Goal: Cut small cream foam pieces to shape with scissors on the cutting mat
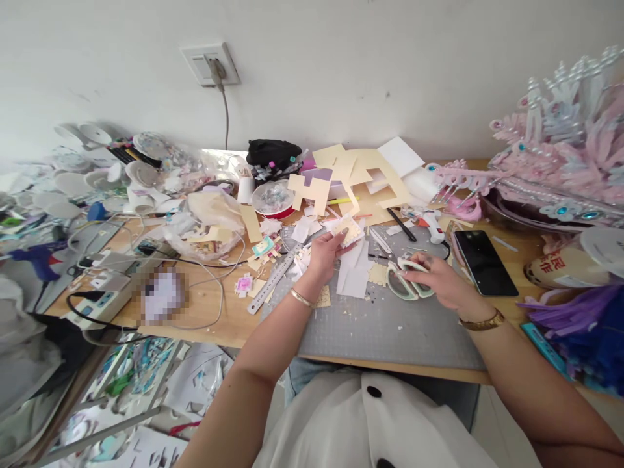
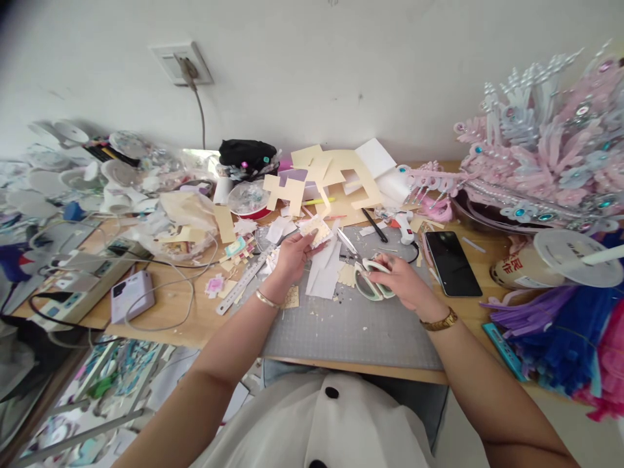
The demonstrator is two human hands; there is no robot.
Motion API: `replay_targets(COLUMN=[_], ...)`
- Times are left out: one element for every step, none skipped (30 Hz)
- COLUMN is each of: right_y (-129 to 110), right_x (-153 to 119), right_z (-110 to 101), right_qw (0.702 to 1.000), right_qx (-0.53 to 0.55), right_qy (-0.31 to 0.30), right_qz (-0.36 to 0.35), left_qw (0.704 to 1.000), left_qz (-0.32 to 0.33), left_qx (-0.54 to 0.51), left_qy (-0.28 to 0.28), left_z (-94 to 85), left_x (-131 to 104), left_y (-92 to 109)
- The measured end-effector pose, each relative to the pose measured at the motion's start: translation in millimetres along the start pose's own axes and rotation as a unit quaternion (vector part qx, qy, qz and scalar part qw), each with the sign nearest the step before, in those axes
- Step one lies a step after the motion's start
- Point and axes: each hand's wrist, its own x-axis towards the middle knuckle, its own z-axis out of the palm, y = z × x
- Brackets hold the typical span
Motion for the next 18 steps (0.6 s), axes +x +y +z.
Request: replay_targets(right_y=[-2,-3,-4,-4,-4,-3,-2,0,2,3,4,5,6,6,7,7,8,9], right_x=[-1,-1,-1,-1,0,1,3,4,6,8,9,10,11,11,11,11,11,11], right_z=[1,2,3,4,5,5,4,4,3,2,2,1,0,0,-1,-1,-1,-2], right_qw=[0.998,0.993,0.986,0.979,0.971,0.965,0.960,0.955,0.951,0.947,0.943,0.940,0.937,0.935,0.934,0.934,0.933,0.932], right_qx=[0.052,0.100,0.145,0.186,0.219,0.245,0.263,0.277,0.287,0.297,0.306,0.313,0.317,0.319,0.318,0.317,0.317,0.317], right_qy=[-0.017,-0.031,-0.042,-0.050,-0.056,-0.060,-0.064,-0.067,-0.069,-0.070,-0.072,-0.077,-0.085,-0.096,-0.108,-0.121,-0.131,-0.140], right_qz=[0.027,0.050,0.065,0.072,0.072,0.071,0.073,0.079,0.088,0.098,0.107,0.115,0.120,0.121,0.119,0.114,0.109,0.103], left_qw=[1.000,1.000,1.000,1.000,1.000,1.000,1.000,1.000,1.000,1.000,1.000,1.000,1.000,1.000,1.000,1.000,1.000,1.000], left_qz=[0.001,0.001,0.001,0.001,0.000,0.000,-0.001,-0.001,0.000,0.002,0.005,0.007,0.010,0.012,0.013,0.014,0.016,0.019], left_qx=[0.000,-0.001,-0.002,-0.003,-0.004,-0.005,-0.005,-0.005,-0.005,-0.004,-0.004,-0.003,-0.003,-0.002,-0.001,-0.001,-0.001,-0.001], left_qy=[0.001,0.001,0.000,-0.002,-0.004,-0.005,-0.004,-0.002,0.002,0.007,0.011,0.016,0.020,0.023,0.024,0.025,0.024,0.024], left_z=[-0.2,-0.3,-0.3,-0.2,0.1,0.4,0.8,1.2,1.6,1.8,2.0,2.0,1.8,1.4,0.9,0.3,-0.3,-0.9], left_x=[0,0,0,0,-1,-1,-1,-2,-2,-2,-2,-2,-1,-1,0,0,1,1], left_y=[0,0,0,0,0,1,1,2,2,3,3,3,3,3,3,2,2,1])
